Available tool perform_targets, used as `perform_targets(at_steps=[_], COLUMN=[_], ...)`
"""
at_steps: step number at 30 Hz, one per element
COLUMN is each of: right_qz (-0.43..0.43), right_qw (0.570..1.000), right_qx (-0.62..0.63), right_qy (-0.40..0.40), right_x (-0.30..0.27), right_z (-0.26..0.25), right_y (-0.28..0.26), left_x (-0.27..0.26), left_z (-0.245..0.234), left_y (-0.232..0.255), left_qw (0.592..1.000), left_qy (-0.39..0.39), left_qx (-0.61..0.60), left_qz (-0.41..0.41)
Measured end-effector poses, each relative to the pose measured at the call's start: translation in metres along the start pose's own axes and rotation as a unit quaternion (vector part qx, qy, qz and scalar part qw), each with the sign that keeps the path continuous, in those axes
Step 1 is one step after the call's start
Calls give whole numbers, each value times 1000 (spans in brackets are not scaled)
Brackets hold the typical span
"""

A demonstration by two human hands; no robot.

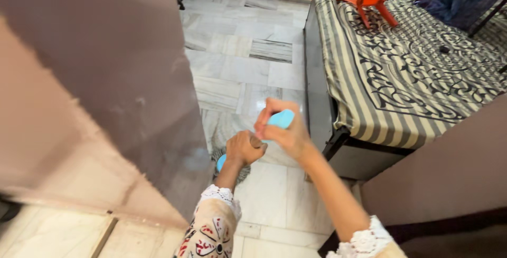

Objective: The person mops the marble floor using a spin mop and a bucket, moving through a bedroom, hallways, and kitchen area.

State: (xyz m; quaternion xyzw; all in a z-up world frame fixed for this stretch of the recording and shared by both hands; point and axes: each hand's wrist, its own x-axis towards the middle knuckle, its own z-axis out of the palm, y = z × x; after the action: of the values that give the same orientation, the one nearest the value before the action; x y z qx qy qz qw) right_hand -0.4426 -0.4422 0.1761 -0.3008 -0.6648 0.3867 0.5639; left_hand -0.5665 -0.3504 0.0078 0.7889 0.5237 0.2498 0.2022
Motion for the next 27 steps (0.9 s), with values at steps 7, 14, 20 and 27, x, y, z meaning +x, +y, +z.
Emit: perform_targets(at_steps=[7,14,20,27], right_qz=[5,18,103,130], right_qw=[993,984,961,948], right_qx=[-121,-178,-230,-220], right_qy=[10,26,109,190], right_x=[-62,-202,-327,-401], right_z=[2,-107,-218,-278], right_y=[-24,-99,-191,-215], left_x=[-38,-112,-193,-236], left_z=[63,172,222,306], left_y=[5,152,340,430], left_qw=[996,969,958,945], left_qy=[-8,-55,-152,-8], left_qx=[-90,-240,-243,-326], left_qz=[12,24,-7,31])
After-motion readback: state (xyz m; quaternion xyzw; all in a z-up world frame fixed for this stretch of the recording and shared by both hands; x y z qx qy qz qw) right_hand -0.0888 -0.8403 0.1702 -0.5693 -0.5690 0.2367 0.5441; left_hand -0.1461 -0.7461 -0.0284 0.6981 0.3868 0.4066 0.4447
